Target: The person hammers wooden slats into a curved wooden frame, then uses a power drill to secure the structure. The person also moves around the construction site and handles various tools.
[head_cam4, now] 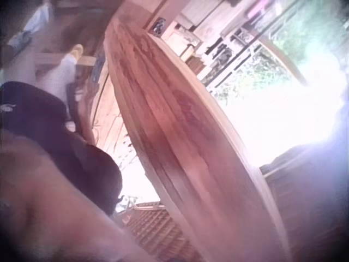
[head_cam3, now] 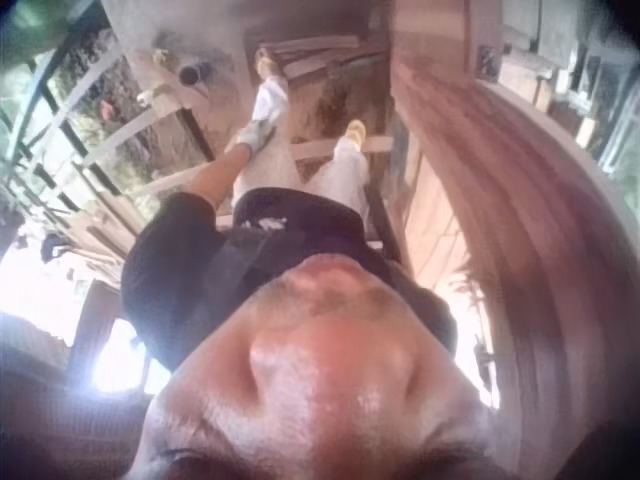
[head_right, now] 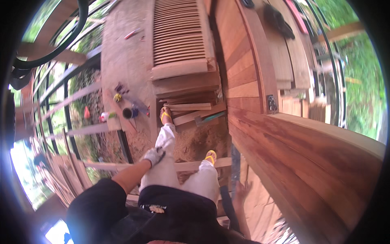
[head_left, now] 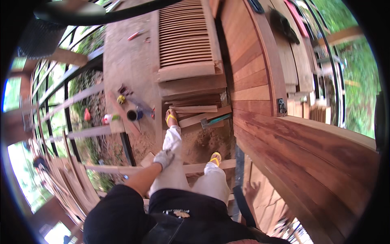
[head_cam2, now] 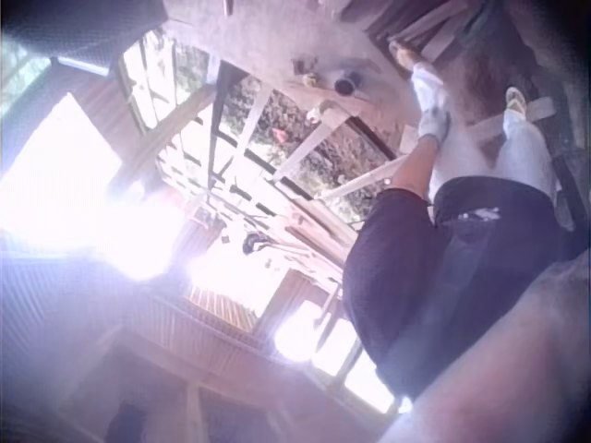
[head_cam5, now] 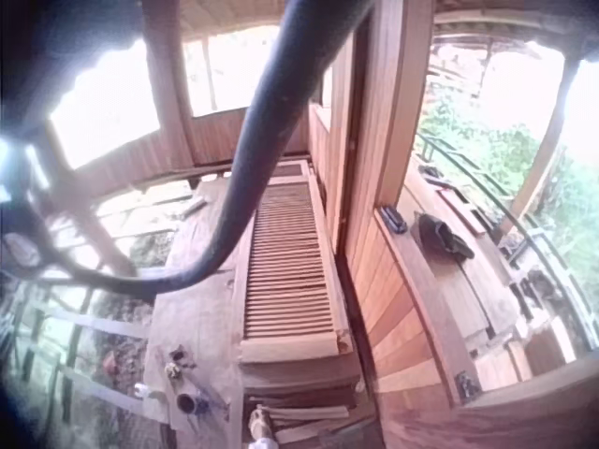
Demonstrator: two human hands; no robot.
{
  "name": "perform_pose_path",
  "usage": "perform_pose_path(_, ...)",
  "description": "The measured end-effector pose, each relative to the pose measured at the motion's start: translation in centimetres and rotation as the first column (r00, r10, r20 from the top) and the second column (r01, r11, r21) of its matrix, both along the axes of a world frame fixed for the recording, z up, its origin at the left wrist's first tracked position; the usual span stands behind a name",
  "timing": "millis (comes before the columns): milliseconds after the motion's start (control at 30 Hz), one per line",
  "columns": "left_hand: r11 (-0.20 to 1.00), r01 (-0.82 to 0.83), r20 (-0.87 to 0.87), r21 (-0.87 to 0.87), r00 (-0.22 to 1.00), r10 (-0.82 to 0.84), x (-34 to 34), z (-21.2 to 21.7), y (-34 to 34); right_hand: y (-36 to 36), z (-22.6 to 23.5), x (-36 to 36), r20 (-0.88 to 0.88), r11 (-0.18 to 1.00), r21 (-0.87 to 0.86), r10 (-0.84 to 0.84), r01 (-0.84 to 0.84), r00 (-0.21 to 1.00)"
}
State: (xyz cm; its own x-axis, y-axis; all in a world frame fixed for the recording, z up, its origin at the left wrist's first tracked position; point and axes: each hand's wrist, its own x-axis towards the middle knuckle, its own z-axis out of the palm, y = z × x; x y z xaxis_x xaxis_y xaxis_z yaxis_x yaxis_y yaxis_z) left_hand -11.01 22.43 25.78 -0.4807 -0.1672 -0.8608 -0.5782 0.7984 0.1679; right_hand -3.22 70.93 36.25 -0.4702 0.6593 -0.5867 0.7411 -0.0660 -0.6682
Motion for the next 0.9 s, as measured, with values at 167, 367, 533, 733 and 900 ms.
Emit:
perform_pose_path(167,0.907,-0.417,-0.235,0.050,0.878,0.417,7.7,3.4,1.9,8.8,8.5,-6.7,-0.326,0.758,0.585,0.547,-0.290,0.771)
perform_pose_path(367,0.764,-0.642,-0.160,0.068,0.749,0.643,19.7,6.7,7.1,15.7,2.5,-7.0,-0.433,0.852,0.458,0.463,-0.254,0.773)
perform_pose_path(533,0.759,-0.647,0.038,0.081,0.763,0.646,29.4,3.7,11.0,9.1,12.4,-7.7,-0.236,0.751,0.527,0.579,-0.398,0.781)
perform_pose_path(733,0.835,-0.549,-0.314,0.039,0.786,0.532,28.0,3.8,12.1,9.1,12.8,-7.3,-0.122,0.746,0.521,0.546,-0.415,0.829)
perform_pose_path(900,0.233,-0.801,-0.045,0.551,0.251,0.967,29.1,5.9,12.1,8.0,13.6,-7.6,0.115,0.556,0.677,0.568,-0.483,0.815)
